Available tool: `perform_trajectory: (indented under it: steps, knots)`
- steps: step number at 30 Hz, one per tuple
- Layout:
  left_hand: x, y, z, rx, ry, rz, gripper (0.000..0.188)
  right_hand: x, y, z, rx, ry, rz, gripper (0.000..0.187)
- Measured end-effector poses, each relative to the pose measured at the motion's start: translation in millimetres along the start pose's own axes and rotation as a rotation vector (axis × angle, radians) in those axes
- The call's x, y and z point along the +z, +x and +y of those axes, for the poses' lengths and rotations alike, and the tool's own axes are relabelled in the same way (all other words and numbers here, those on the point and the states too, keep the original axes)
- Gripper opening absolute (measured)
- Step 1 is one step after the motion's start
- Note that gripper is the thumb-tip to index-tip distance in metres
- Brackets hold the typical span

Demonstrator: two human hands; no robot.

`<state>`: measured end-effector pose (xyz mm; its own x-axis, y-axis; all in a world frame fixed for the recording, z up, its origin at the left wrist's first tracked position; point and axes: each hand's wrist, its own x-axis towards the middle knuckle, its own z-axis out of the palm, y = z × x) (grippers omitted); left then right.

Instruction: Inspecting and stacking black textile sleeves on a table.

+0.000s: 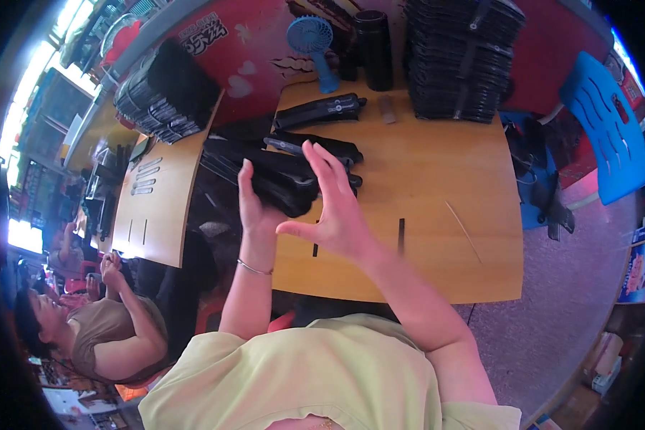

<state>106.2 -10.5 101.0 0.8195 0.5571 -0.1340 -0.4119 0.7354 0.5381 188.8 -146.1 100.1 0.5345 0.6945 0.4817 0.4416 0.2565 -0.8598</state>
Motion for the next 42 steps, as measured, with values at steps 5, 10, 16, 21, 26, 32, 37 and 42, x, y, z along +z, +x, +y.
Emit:
perform_trajectory:
  steps: [5, 10, 16, 21, 26, 32, 37, 42]
  knots:
    - [0, -35, -46, 0.01, 0.142, 0.168, 0.058, 3, -29, 6, 0.037, -0.172, 0.036, 0.086]
    - [-43, -63, -60, 0.097, 0.21, 0.101, 0.07, -9, -55, 6, 0.203, -0.033, 0.109, 0.075]
    - [-25, -109, -16, 0.797, 2.042, -0.274, 0.068, -47, -63, -4, 0.252, -0.225, 0.036, 0.067]
    - [21, -89, -11, 0.888, 2.452, -0.364, 0.101, -44, -64, -39, 0.258, -0.223, -0.117, 0.065]
    - [-6, -78, -10, 0.857, 2.152, -0.391, 0.076, -52, -59, -59, 0.306, 0.264, -0.105, 0.088]
    - [-36, -79, -21, 1.005, 1.728, -0.076, 0.068, -62, -67, -59, 0.07, 0.006, 0.014, 0.088]
    - [-59, -79, -23, 0.846, 1.618, -0.021, 0.068, -55, -69, -64, -0.193, -0.343, 0.017, 0.059]
    - [-42, -78, -21, 0.968, 1.717, -0.046, 0.069, -43, -76, -58, -0.279, -0.422, 0.068, 0.053]
